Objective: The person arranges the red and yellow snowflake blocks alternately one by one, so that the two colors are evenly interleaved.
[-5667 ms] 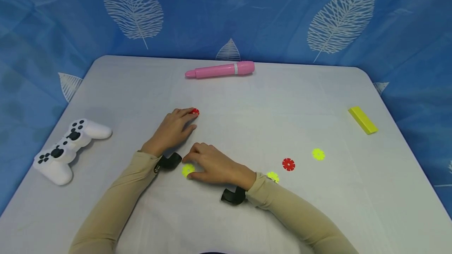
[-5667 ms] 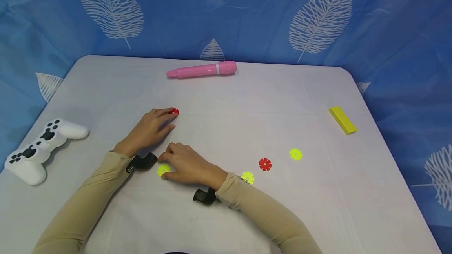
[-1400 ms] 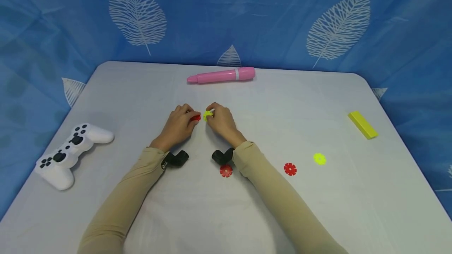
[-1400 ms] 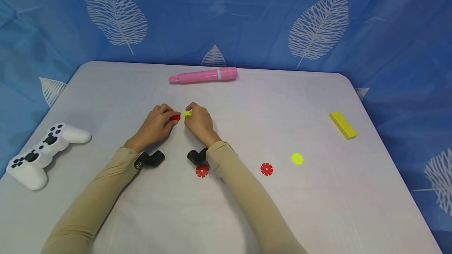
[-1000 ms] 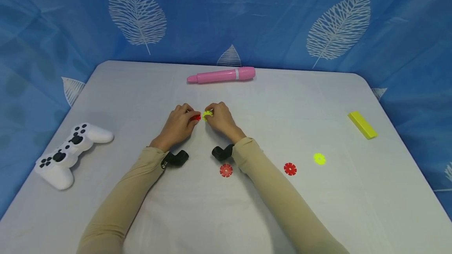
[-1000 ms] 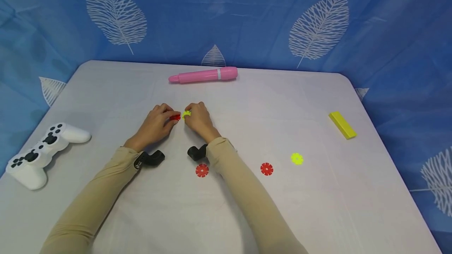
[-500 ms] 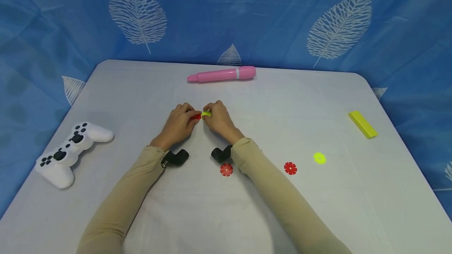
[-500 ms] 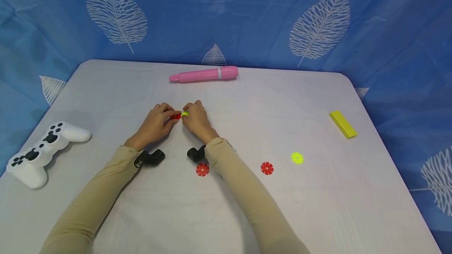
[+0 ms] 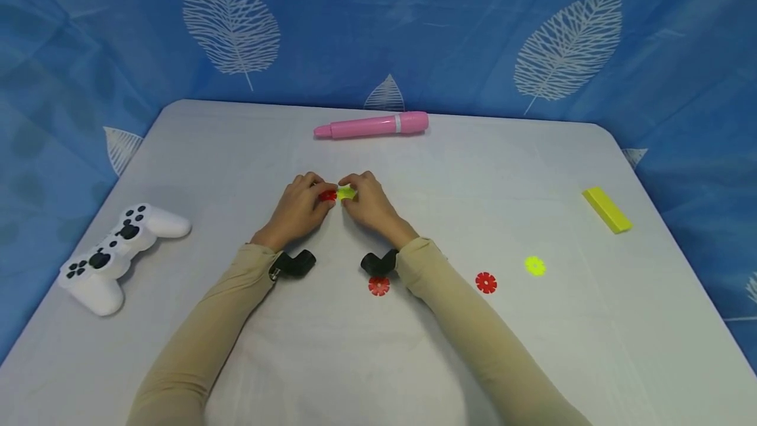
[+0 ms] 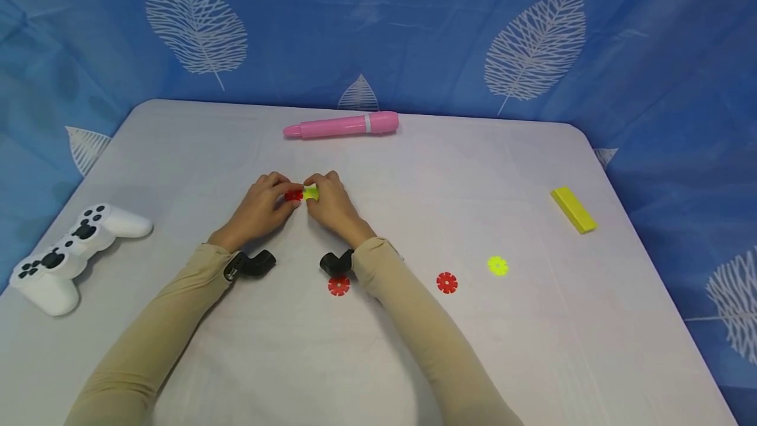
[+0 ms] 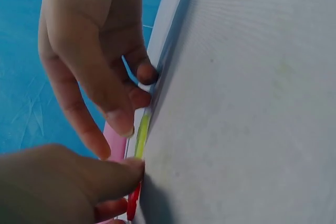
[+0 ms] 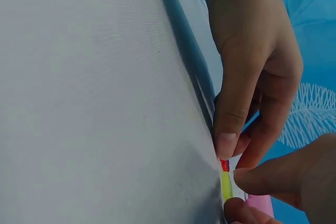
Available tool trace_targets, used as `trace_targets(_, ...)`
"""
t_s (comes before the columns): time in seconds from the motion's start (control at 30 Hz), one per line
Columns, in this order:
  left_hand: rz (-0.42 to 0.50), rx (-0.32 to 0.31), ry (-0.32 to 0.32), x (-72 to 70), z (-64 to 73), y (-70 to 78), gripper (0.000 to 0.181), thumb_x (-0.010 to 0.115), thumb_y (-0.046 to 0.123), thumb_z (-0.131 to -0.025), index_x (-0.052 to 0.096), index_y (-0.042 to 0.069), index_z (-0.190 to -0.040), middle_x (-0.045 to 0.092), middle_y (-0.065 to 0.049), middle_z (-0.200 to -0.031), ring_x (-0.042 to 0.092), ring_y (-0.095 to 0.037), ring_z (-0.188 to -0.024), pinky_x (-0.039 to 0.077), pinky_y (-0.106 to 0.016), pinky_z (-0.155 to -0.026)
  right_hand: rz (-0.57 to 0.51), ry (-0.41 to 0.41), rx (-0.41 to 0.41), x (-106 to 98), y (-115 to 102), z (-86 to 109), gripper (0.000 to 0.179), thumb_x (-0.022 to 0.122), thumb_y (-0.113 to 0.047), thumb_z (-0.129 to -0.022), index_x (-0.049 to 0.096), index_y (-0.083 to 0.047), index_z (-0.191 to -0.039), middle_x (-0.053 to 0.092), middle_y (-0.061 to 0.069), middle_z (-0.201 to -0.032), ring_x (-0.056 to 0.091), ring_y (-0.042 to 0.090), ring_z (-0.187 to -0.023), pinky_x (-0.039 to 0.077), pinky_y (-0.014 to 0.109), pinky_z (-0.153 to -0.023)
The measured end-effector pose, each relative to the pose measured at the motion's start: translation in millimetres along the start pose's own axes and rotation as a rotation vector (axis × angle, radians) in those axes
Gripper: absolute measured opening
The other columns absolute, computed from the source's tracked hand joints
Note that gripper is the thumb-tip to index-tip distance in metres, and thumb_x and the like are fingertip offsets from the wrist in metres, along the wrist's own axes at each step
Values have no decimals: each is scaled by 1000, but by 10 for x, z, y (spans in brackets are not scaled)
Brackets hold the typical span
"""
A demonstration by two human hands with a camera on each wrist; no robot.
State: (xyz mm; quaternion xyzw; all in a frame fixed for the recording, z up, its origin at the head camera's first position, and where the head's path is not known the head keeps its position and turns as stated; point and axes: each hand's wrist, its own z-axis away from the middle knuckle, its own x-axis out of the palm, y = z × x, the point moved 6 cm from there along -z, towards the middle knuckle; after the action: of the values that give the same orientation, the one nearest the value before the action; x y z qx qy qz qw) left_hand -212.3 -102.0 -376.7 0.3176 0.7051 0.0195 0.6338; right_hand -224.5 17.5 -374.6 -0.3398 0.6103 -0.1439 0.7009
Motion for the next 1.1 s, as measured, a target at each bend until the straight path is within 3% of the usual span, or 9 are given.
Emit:
trace_targets(0.17,21,10,-18,16,-33,11,35,62,24,-85,61,7,-115,54,-13,-107,47,-28,-96,38,-41,-79,-20,23,-37,14,14,168,32,60,-9,-84,58,-7,-116,49,16,-110,53,16,-75,43,22,-65)
trace_targets(0.3,18,17,-23,20,-47,23,39,63,26,-84,60,6,-117,55,-13,-109,47,-28,-98,39,-42,-81,-43,-1,-79,37,-13,308,33,60,-13,-84,56,-6,-117,48,15,-108,55,17,-81,45,24,-68)
trace_targets(0.57,22,49,-35,56,-117,65,44,64,31,-83,59,6,-119,55,-13,-113,47,-29,-101,40,-43,-82,-62,-202,-45,-65,-75,539,40,56,-24,-89,50,-9,-125,50,14,-117,56,23,-99,47,36,-83)
trace_targets(0.77,8,20,-71,79,-173,52,42,65,30,-82,60,8,-118,54,-13,-114,46,-30,-103,39,-45,-86,-20,-350,-120,-107,-109,757,40,58,-24,-87,51,-9,-124,54,12,-114,55,21,-102,46,35,-86)
trace_targets(1.1,9,14,-97,93,-180,86,38,64,29,-83,63,6,-114,53,-13,-113,45,-30,-103,39,-44,-86,43,-406,-144,-158,18,1141,44,61,-26,-85,51,-10,-124,54,7,-109,51,17,-100,43,34,-88)
